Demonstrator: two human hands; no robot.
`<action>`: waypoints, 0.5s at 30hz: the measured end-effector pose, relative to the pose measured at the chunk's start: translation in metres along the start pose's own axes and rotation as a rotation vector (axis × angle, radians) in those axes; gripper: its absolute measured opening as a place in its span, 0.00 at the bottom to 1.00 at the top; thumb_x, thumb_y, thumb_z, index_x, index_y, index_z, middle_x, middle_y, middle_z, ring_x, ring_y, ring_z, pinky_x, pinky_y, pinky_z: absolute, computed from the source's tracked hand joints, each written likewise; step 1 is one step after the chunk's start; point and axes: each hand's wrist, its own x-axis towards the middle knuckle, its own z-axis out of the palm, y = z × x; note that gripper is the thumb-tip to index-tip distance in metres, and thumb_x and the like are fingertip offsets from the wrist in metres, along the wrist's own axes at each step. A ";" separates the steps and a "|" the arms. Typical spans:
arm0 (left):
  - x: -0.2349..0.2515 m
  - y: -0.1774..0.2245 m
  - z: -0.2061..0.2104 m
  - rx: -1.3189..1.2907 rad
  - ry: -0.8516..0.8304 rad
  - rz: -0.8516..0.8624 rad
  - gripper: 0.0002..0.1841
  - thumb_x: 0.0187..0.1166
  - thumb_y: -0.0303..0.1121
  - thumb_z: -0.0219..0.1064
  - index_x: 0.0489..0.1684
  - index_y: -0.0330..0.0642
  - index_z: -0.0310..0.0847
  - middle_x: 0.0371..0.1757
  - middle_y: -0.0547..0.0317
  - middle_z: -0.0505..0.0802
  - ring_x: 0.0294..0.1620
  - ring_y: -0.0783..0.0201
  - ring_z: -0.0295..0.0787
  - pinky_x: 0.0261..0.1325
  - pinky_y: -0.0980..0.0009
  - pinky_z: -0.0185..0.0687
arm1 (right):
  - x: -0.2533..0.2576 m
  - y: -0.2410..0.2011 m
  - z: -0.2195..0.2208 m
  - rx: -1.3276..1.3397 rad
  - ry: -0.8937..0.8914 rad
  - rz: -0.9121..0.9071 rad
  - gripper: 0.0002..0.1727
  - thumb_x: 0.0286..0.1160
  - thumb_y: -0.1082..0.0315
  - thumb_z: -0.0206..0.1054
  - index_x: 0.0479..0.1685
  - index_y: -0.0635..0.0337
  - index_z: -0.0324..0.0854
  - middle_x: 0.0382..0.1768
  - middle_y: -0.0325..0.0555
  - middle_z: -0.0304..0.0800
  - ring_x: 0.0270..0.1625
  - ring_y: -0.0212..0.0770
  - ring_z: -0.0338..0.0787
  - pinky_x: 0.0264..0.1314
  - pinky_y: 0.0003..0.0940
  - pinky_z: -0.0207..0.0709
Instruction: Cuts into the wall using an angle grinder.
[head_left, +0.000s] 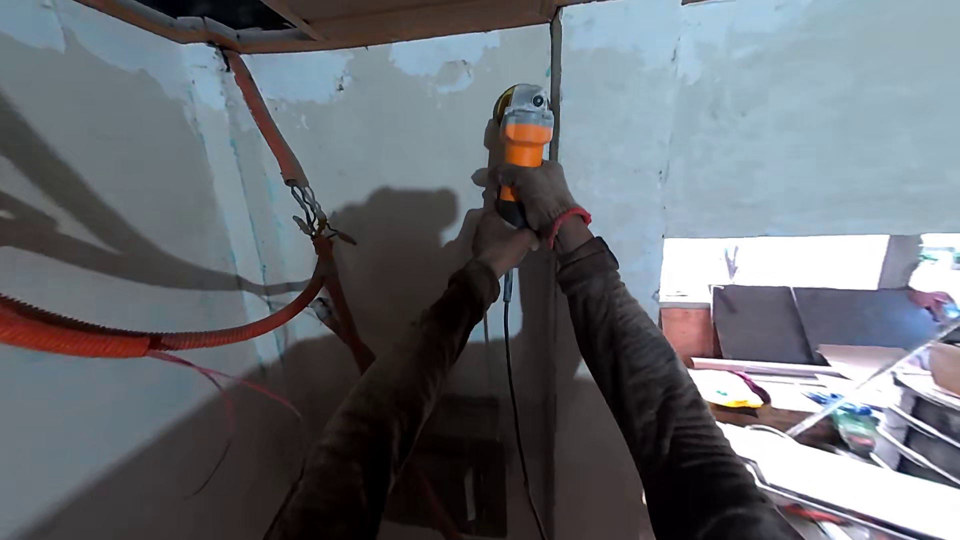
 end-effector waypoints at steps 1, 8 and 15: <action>0.006 0.001 0.001 -0.025 0.003 0.019 0.31 0.48 0.32 0.82 0.58 0.40 0.79 0.35 0.45 0.90 0.30 0.49 0.87 0.28 0.48 0.82 | 0.003 -0.006 -0.001 -0.007 0.005 -0.001 0.24 0.58 0.61 0.83 0.49 0.66 0.83 0.33 0.53 0.94 0.32 0.47 0.95 0.38 0.45 0.92; 0.036 0.039 0.001 -0.074 0.045 0.072 0.46 0.40 0.26 0.82 0.73 0.40 0.69 0.39 0.47 0.91 0.35 0.54 0.91 0.37 0.51 0.89 | 0.025 -0.039 -0.004 -0.036 0.014 0.023 0.23 0.56 0.64 0.82 0.49 0.67 0.82 0.35 0.53 0.93 0.33 0.46 0.95 0.37 0.44 0.92; 0.047 0.051 -0.004 -0.059 0.071 0.053 0.37 0.40 0.27 0.82 0.59 0.34 0.77 0.38 0.46 0.91 0.37 0.53 0.90 0.38 0.50 0.87 | 0.035 -0.053 0.000 -0.044 -0.002 0.015 0.19 0.56 0.64 0.82 0.44 0.66 0.85 0.34 0.51 0.94 0.32 0.44 0.94 0.35 0.41 0.91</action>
